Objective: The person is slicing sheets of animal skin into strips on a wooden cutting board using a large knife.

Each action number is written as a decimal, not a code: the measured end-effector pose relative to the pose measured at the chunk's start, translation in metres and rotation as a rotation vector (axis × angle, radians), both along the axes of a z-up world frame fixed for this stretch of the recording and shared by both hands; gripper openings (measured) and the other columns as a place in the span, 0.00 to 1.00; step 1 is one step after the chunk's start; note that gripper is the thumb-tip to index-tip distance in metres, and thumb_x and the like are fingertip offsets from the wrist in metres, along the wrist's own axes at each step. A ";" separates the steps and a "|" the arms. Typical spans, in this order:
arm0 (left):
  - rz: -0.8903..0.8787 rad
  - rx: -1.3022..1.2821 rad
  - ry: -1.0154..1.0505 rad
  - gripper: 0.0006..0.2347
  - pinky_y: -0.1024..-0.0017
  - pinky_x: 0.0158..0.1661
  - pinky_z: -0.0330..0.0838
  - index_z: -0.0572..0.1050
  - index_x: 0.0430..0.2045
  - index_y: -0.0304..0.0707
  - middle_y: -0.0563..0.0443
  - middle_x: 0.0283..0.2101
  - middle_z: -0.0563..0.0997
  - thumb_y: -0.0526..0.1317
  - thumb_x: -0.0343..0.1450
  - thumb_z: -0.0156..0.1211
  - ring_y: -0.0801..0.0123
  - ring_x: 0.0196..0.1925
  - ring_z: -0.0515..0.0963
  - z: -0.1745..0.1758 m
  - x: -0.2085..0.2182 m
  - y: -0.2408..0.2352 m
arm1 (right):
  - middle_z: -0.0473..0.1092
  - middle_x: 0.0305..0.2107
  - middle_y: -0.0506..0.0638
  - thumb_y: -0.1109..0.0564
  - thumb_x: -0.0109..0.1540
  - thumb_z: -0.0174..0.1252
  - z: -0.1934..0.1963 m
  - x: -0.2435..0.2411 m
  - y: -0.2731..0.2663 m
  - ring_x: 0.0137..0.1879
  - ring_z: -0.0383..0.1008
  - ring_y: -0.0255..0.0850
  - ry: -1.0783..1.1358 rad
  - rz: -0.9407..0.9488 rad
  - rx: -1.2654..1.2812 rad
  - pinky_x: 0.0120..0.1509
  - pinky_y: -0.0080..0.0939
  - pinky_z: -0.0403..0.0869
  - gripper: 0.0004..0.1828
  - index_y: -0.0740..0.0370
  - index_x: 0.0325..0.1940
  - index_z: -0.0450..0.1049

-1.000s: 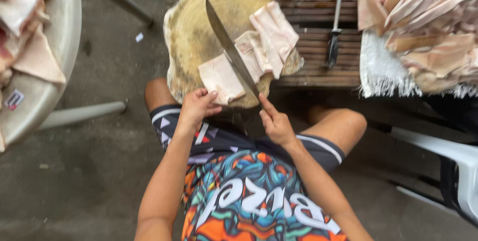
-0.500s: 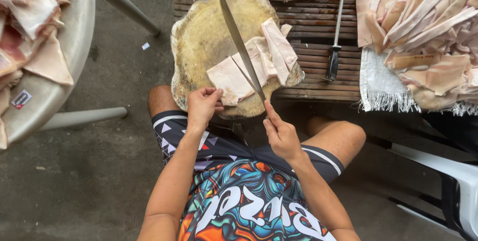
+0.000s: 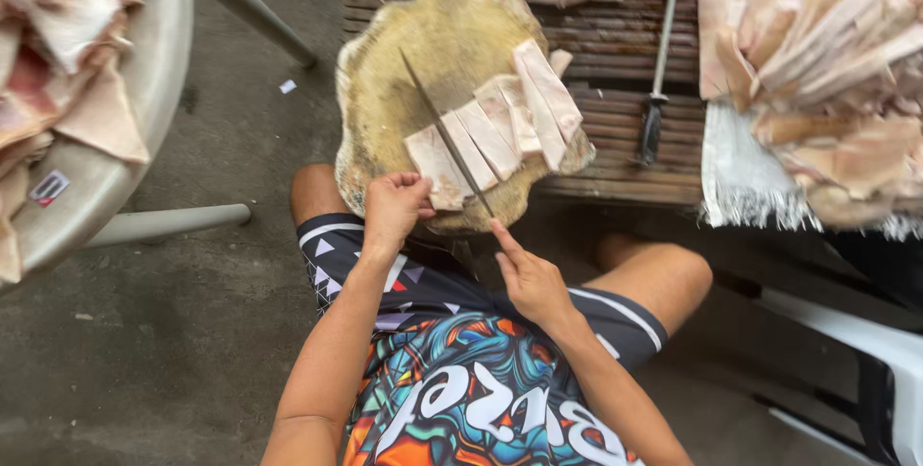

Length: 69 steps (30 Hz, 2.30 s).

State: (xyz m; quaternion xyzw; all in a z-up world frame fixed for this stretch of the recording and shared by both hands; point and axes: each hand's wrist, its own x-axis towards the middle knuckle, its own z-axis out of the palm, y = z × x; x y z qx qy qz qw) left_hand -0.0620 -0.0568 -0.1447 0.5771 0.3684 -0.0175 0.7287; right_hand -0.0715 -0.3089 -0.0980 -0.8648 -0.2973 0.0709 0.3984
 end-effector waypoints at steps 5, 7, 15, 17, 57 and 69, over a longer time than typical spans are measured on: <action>-0.152 0.040 0.054 0.08 0.77 0.25 0.80 0.79 0.32 0.24 0.46 0.26 0.83 0.35 0.70 0.65 0.73 0.24 0.83 0.001 -0.005 -0.004 | 0.72 0.25 0.58 0.59 0.69 0.55 0.033 -0.005 -0.017 0.29 0.74 0.48 0.361 -0.078 -0.018 0.39 0.43 0.73 0.32 0.47 0.78 0.60; -0.175 0.040 0.086 0.08 0.76 0.24 0.80 0.79 0.31 0.24 0.45 0.26 0.83 0.35 0.70 0.66 0.72 0.24 0.83 0.007 -0.005 0.008 | 0.72 0.26 0.54 0.62 0.68 0.55 0.047 -0.003 -0.015 0.27 0.73 0.45 0.262 -0.010 0.141 0.36 0.40 0.73 0.33 0.52 0.78 0.59; -0.095 0.052 0.051 0.07 0.76 0.26 0.81 0.79 0.31 0.23 0.44 0.27 0.84 0.34 0.70 0.65 0.71 0.24 0.83 0.013 -0.032 0.036 | 0.66 0.26 0.52 0.67 0.68 0.55 0.028 -0.034 -0.013 0.26 0.67 0.43 -0.149 0.128 0.329 0.31 0.38 0.66 0.37 0.48 0.79 0.54; -0.071 0.041 0.047 0.08 0.75 0.26 0.81 0.79 0.33 0.23 0.43 0.28 0.84 0.34 0.71 0.65 0.70 0.25 0.83 0.009 -0.034 0.040 | 0.71 0.32 0.53 0.61 0.69 0.54 0.000 -0.034 0.007 0.31 0.72 0.46 -0.129 0.067 0.137 0.35 0.39 0.71 0.37 0.45 0.82 0.53; -1.545 0.951 -0.399 0.11 0.63 0.49 0.70 0.78 0.49 0.47 0.53 0.44 0.77 0.43 0.76 0.52 0.66 0.45 0.75 0.016 0.279 -0.094 | 0.66 0.25 0.44 0.66 0.66 0.51 -0.062 0.080 -0.092 0.21 0.63 0.30 0.673 -0.454 0.705 0.24 0.31 0.69 0.48 0.49 0.84 0.35; -1.960 1.660 -0.287 0.22 0.66 0.55 0.64 0.82 0.37 0.42 0.57 0.39 0.78 0.62 0.71 0.59 0.67 0.51 0.68 0.052 0.247 -0.092 | 0.64 0.24 0.44 0.65 0.66 0.51 -0.065 0.055 -0.068 0.21 0.61 0.30 0.719 -0.416 0.738 0.25 0.33 0.70 0.44 0.50 0.84 0.42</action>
